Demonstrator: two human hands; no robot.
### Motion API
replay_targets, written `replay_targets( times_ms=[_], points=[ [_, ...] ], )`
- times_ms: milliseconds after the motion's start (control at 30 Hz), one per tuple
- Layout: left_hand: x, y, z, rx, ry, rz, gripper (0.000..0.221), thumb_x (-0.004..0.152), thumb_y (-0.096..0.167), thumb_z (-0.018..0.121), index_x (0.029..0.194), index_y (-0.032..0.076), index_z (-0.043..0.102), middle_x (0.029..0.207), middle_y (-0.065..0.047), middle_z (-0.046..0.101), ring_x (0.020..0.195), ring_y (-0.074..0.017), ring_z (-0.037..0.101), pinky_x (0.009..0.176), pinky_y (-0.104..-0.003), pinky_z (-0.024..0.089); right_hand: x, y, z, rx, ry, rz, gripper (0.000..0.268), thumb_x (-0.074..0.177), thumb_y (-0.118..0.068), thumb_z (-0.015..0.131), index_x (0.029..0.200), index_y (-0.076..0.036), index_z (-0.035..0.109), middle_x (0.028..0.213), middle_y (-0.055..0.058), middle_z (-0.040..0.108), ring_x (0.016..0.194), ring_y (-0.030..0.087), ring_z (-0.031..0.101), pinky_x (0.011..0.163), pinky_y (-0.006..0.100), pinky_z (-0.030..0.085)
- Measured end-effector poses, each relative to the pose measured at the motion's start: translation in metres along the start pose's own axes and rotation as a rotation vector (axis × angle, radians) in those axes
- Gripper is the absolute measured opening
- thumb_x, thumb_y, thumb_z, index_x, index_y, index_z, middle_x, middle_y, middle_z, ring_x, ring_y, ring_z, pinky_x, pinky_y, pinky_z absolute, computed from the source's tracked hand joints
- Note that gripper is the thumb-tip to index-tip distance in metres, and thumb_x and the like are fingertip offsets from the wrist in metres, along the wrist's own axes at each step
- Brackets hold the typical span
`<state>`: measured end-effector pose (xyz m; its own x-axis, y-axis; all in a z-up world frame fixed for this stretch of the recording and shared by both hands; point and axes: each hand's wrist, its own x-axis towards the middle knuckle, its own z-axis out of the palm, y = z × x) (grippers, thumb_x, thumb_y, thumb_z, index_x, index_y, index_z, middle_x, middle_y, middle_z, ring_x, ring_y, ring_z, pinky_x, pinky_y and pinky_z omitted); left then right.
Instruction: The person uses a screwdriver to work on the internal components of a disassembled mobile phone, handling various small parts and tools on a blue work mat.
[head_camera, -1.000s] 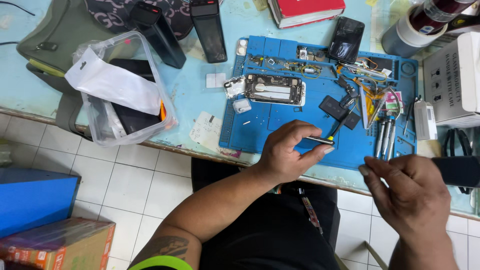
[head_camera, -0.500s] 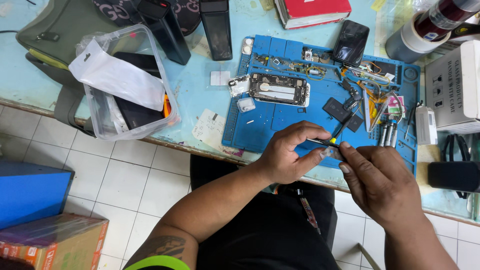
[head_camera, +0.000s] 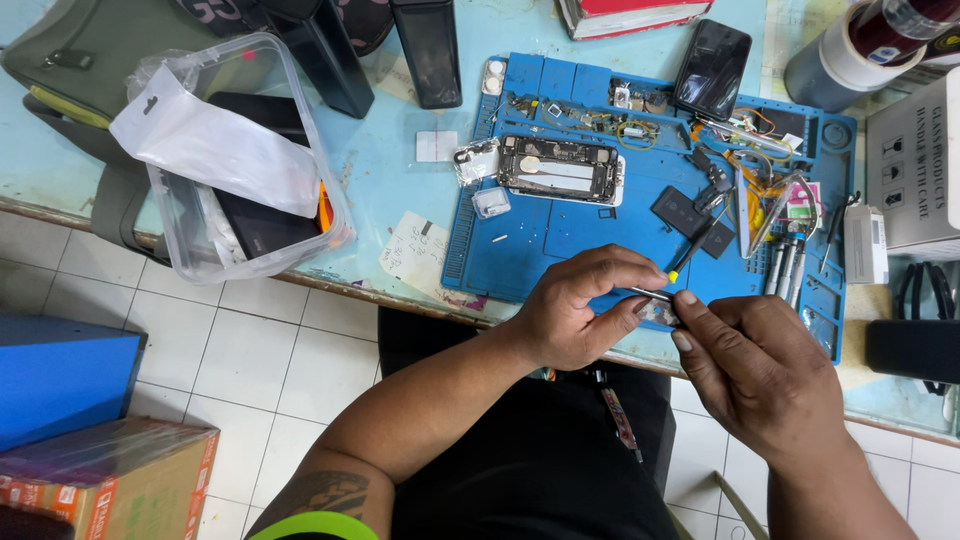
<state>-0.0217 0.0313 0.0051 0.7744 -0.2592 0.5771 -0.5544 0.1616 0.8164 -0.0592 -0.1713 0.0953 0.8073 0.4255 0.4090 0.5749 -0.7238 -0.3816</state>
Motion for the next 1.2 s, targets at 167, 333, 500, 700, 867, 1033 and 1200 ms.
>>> replay_targets(
  times_ms=[167, 333, 500, 700, 867, 1033, 1200],
  points=[
    [0.000, 0.001, 0.001, -0.011, 0.000, -0.011, 0.029, 0.099, 0.000, 0.068, 0.127, 0.008, 0.063, 0.122, -0.010, 0.070, 0.107, -0.0208, 0.072, 0.093, -0.029, 0.059, -0.003, -0.001, 0.002, -0.024, 0.018, -0.015, 0.036, 0.086, -0.004, 0.082, 0.121, -0.004, 0.074, 0.087, 0.007, 0.064, 0.077, 0.021, 0.062, 0.065, 0.034, 0.049],
    [-0.001, -0.001, 0.001, -0.003, -0.001, -0.008, 0.028, 0.099, 0.001, 0.069, 0.125, 0.008, 0.063, 0.122, -0.010, 0.070, 0.108, -0.0209, 0.072, 0.094, -0.030, 0.059, -0.005, -0.002, 0.004, -0.019, 0.031, 0.008, 0.036, 0.086, -0.005, 0.083, 0.121, -0.005, 0.075, 0.088, 0.006, 0.065, 0.076, 0.021, 0.060, 0.065, 0.034, 0.048],
    [-0.002, -0.003, 0.002, -0.009, 0.002, -0.022, 0.025, 0.100, 0.002, 0.069, 0.124, 0.008, 0.064, 0.122, -0.010, 0.070, 0.108, -0.0205, 0.072, 0.094, -0.030, 0.059, -0.006, -0.002, 0.006, -0.018, 0.049, 0.011, 0.036, 0.086, -0.005, 0.083, 0.121, -0.005, 0.075, 0.087, 0.006, 0.065, 0.075, 0.020, 0.059, 0.063, 0.034, 0.046],
    [-0.002, -0.002, 0.001, -0.012, -0.004, -0.016, 0.024, 0.101, 0.003, 0.069, 0.124, 0.007, 0.063, 0.121, -0.010, 0.070, 0.107, -0.0199, 0.071, 0.094, -0.030, 0.059, -0.008, -0.001, 0.008, -0.049, 0.053, -0.007, 0.036, 0.088, -0.006, 0.083, 0.123, -0.005, 0.074, 0.086, 0.005, 0.063, 0.075, 0.019, 0.059, 0.066, 0.035, 0.046],
    [0.000, 0.000, 0.001, -0.015, -0.010, -0.025, 0.023, 0.102, 0.002, 0.068, 0.124, 0.006, 0.063, 0.118, -0.010, 0.070, 0.107, -0.0197, 0.072, 0.095, -0.030, 0.059, -0.011, 0.000, 0.010, -0.082, 0.060, -0.029, 0.036, 0.090, -0.007, 0.083, 0.125, -0.006, 0.074, 0.090, 0.005, 0.064, 0.077, 0.021, 0.059, 0.063, 0.033, 0.047],
    [0.004, 0.008, -0.003, 0.007, -0.041, 0.020, 0.034, 0.094, 0.008, 0.073, 0.125, 0.006, 0.060, 0.121, -0.011, 0.068, 0.109, -0.0218, 0.070, 0.095, -0.031, 0.057, -0.013, -0.004, 0.010, -0.130, 0.060, -0.002, 0.037, 0.089, -0.006, 0.083, 0.124, -0.006, 0.074, 0.092, 0.006, 0.064, 0.076, 0.023, 0.059, 0.065, 0.036, 0.047],
    [0.005, 0.004, -0.006, 0.031, -0.078, 0.026, 0.037, 0.095, 0.014, 0.081, 0.125, 0.008, 0.060, 0.124, -0.008, 0.069, 0.111, -0.0211, 0.071, 0.096, -0.030, 0.058, -0.015, -0.005, 0.012, -0.142, 0.061, 0.006, 0.037, 0.089, -0.006, 0.083, 0.125, -0.007, 0.074, 0.093, 0.006, 0.064, 0.078, 0.023, 0.060, 0.066, 0.036, 0.048]
  ],
)
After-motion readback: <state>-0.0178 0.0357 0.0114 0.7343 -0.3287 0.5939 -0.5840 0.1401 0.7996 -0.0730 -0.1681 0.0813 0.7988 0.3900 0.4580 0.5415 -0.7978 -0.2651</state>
